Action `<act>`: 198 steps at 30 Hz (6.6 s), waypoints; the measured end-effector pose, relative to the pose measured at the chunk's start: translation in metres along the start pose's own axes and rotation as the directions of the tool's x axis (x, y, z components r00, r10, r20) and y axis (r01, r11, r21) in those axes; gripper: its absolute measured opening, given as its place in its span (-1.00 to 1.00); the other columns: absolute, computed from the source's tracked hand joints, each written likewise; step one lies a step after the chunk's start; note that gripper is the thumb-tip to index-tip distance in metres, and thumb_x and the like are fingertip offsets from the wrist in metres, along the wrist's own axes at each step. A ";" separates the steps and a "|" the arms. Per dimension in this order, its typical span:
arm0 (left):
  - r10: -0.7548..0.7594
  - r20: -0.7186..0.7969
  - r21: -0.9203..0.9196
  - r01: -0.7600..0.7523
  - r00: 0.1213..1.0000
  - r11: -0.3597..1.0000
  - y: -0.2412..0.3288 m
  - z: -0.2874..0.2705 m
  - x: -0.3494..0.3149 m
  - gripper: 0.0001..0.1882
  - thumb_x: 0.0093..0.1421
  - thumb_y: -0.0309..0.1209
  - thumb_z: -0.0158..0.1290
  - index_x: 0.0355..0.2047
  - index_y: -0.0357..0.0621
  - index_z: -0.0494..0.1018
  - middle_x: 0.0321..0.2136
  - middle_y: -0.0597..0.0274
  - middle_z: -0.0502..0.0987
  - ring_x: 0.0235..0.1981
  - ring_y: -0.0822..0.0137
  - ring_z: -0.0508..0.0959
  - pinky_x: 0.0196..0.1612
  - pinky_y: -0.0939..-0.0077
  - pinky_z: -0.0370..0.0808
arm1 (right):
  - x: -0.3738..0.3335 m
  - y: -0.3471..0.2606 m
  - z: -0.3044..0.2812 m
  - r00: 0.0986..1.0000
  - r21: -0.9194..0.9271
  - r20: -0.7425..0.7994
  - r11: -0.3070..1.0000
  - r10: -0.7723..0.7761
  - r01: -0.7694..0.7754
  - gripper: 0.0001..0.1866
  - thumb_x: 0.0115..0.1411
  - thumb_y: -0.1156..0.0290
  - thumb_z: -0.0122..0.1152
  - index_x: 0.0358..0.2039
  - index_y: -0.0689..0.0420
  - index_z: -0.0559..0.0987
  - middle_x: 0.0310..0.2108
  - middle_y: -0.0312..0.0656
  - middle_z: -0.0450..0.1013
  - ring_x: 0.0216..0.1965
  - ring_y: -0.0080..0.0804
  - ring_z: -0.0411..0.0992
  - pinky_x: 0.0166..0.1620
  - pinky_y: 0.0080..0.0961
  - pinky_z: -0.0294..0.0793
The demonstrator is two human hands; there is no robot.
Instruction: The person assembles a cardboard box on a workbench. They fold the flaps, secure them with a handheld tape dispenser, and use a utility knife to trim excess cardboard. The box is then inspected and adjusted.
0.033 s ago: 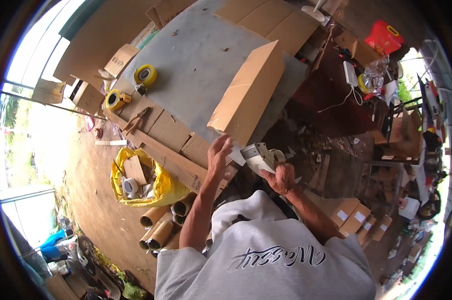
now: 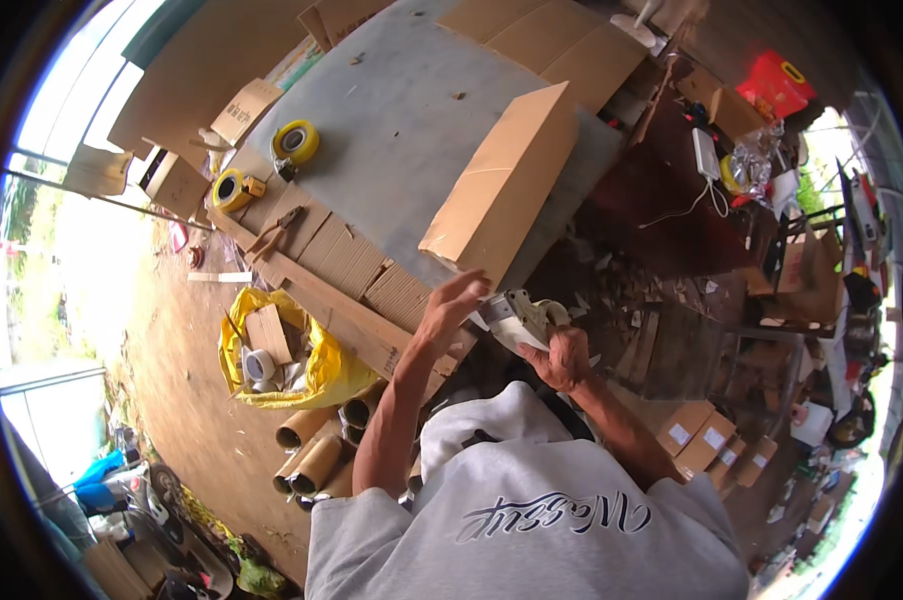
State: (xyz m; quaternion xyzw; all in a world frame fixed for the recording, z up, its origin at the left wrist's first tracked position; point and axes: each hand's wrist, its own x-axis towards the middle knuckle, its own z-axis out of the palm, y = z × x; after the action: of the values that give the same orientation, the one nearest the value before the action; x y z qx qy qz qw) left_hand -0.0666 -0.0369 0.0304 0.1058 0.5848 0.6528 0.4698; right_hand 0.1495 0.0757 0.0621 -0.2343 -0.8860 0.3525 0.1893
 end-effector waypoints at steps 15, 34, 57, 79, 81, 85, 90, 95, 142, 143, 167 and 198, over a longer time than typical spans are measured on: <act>-0.337 0.343 -0.150 0.405 0.877 0.902 -0.003 -0.085 0.008 -0.75 0.36 -0.27 0.17 -0.30 -0.22 0.64 -0.41 0.36 0.62 -0.38 0.49 0.54 -0.26 0.53 0.48 | 0.016 -0.045 0.052 0.932 0.173 0.326 0.960 0.157 -0.222 -0.41 0.27 -0.07 0.27 -0.14 0.33 0.59 -0.37 0.14 0.60 -0.33 0.18 0.60 -0.28 -0.14 0.60; 0.192 -0.003 0.081 -0.191 0.981 0.978 -0.019 -0.161 0.170 -0.68 0.28 -0.20 0.28 -0.31 -0.28 0.67 -0.38 0.29 0.64 -0.27 0.42 0.57 -0.10 0.44 0.49 | 0.053 -0.058 0.140 0.833 -0.221 0.230 0.860 0.504 -0.460 -0.39 0.23 -0.11 0.23 -0.19 0.32 0.60 -0.37 0.21 0.58 -0.33 0.23 0.59 -0.19 -0.08 0.58; -0.064 0.169 0.643 -0.061 0.984 0.763 0.048 -0.044 0.126 0.05 -0.03 -0.04 0.31 0.44 -0.05 0.16 0.03 -0.44 0.49 0.13 -0.21 0.51 0.15 0.13 0.48 | 0.056 -0.036 0.146 0.868 -0.358 0.142 0.842 0.476 -0.404 -0.43 0.22 -0.12 0.20 -0.40 0.26 0.65 -0.51 0.11 0.59 -0.44 0.11 0.61 -0.28 -0.03 0.59; 0.027 0.315 0.841 -0.292 0.949 0.455 0.025 -0.024 0.130 0.24 -0.19 -0.20 0.27 0.50 -0.24 -0.07 0.17 -0.33 0.30 0.20 -0.23 0.36 0.28 0.08 0.36 | -0.005 0.108 0.037 0.979 -0.573 -0.102 0.815 -0.177 0.087 -0.57 0.07 0.11 0.47 -0.28 0.11 0.46 -0.40 -0.10 0.36 -0.44 -0.12 0.37 -0.31 -0.11 0.35; 0.011 0.303 0.849 -0.275 0.953 0.450 0.024 -0.023 0.128 0.24 -0.18 -0.21 0.26 0.50 -0.23 -0.08 0.19 -0.31 0.30 0.23 -0.22 0.33 0.30 0.07 0.32 | 0.009 0.108 0.037 1.000 -0.564 -0.024 0.826 -0.002 -0.012 -0.61 0.09 0.12 0.45 -0.31 0.10 0.48 -0.40 -0.08 0.37 -0.42 -0.11 0.39 -0.28 -0.07 0.35; 0.037 0.325 0.855 -0.311 0.945 0.416 0.023 -0.025 0.124 0.23 -0.18 -0.21 0.25 0.51 -0.19 -0.09 0.17 -0.37 0.29 0.23 -0.31 0.30 0.30 0.00 0.31 | 0.038 0.101 0.059 0.989 -0.599 -0.047 0.789 0.141 -0.141 -0.69 0.08 0.14 0.37 -0.40 0.12 0.53 -0.46 -0.02 0.45 -0.37 -0.09 0.45 -0.24 -0.09 0.35; 0.087 0.274 0.884 -0.287 0.958 0.370 0.017 -0.025 0.119 0.22 -0.18 -0.19 0.29 0.51 -0.04 -0.04 0.15 -0.44 0.26 0.20 -0.38 0.31 0.26 -0.06 0.33 | 0.055 0.084 0.090 0.974 -0.731 -0.197 0.679 -0.111 -0.070 -0.77 -0.02 0.26 0.32 -0.47 0.12 0.51 -0.49 -0.02 0.41 -0.40 -0.07 0.40 -0.31 -0.08 0.28; 0.145 0.238 0.921 -0.270 0.960 0.281 0.008 -0.021 0.119 0.24 -0.18 -0.18 0.31 0.52 0.01 -0.06 0.19 -0.47 0.24 0.20 -0.40 0.31 0.26 -0.10 0.33 | 0.052 0.074 0.110 0.974 -0.715 -0.148 0.662 0.174 -0.227 -0.66 0.05 0.18 0.43 -0.41 0.16 0.51 -0.43 -0.03 0.41 -0.36 -0.06 0.42 -0.24 -0.04 0.31; 0.382 -0.526 0.216 -0.315 0.760 0.924 -0.064 -0.018 0.100 -0.74 0.18 -0.67 0.13 -0.10 -0.37 0.59 -0.23 0.24 0.68 -0.24 0.46 0.58 -0.10 0.53 0.49 | 0.031 0.109 -0.084 0.775 0.532 0.489 0.567 0.400 -0.629 -0.46 0.26 0.01 0.27 -0.15 0.34 0.60 -0.40 -0.13 0.58 -0.52 -0.36 0.59 -0.43 -0.45 0.59; 0.380 -0.552 0.158 -0.354 0.742 0.922 -0.066 -0.012 0.098 -0.75 0.17 -0.67 0.14 -0.12 -0.36 0.59 -0.25 0.25 0.67 -0.25 0.46 0.58 -0.12 0.53 0.50 | 0.034 0.106 -0.090 0.784 0.546 0.505 0.569 0.361 -0.614 -0.47 0.27 0.02 0.28 -0.14 0.34 0.60 -0.39 -0.14 0.58 -0.51 -0.37 0.59 -0.42 -0.45 0.59; -0.063 -0.284 0.127 0.103 0.957 0.986 0.032 0.044 0.030 -0.71 0.33 -0.28 0.22 -0.24 -0.34 0.65 -0.43 0.32 0.65 -0.41 0.50 0.56 -0.32 0.54 0.52 | 0.130 0.059 -0.046 0.622 0.398 0.782 0.737 0.038 -0.545 -0.52 0.29 0.11 0.29 -0.14 0.38 0.61 -0.40 -0.08 0.62 -0.40 -0.44 0.59 -0.28 -0.45 0.58; 0.443 -0.197 0.767 -0.144 0.875 0.625 0.032 -0.081 0.131 -0.83 0.21 -0.39 0.25 -0.23 -0.18 0.70 -0.48 0.13 0.56 -0.46 0.27 0.53 -0.32 0.36 0.46 | 0.139 0.076 0.047 0.605 0.447 0.779 0.533 0.163 -0.719 -0.53 0.28 0.09 0.25 -0.15 0.33 0.60 -0.41 -0.09 0.61 -0.49 -0.33 0.62 -0.40 -0.42 0.60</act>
State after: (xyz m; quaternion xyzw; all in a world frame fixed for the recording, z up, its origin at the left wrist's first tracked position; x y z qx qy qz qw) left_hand -0.2086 0.0099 -0.0196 0.2562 0.8468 0.4400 0.1542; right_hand 0.0332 0.1758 -0.0009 -0.2329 -0.5728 0.7692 -0.1612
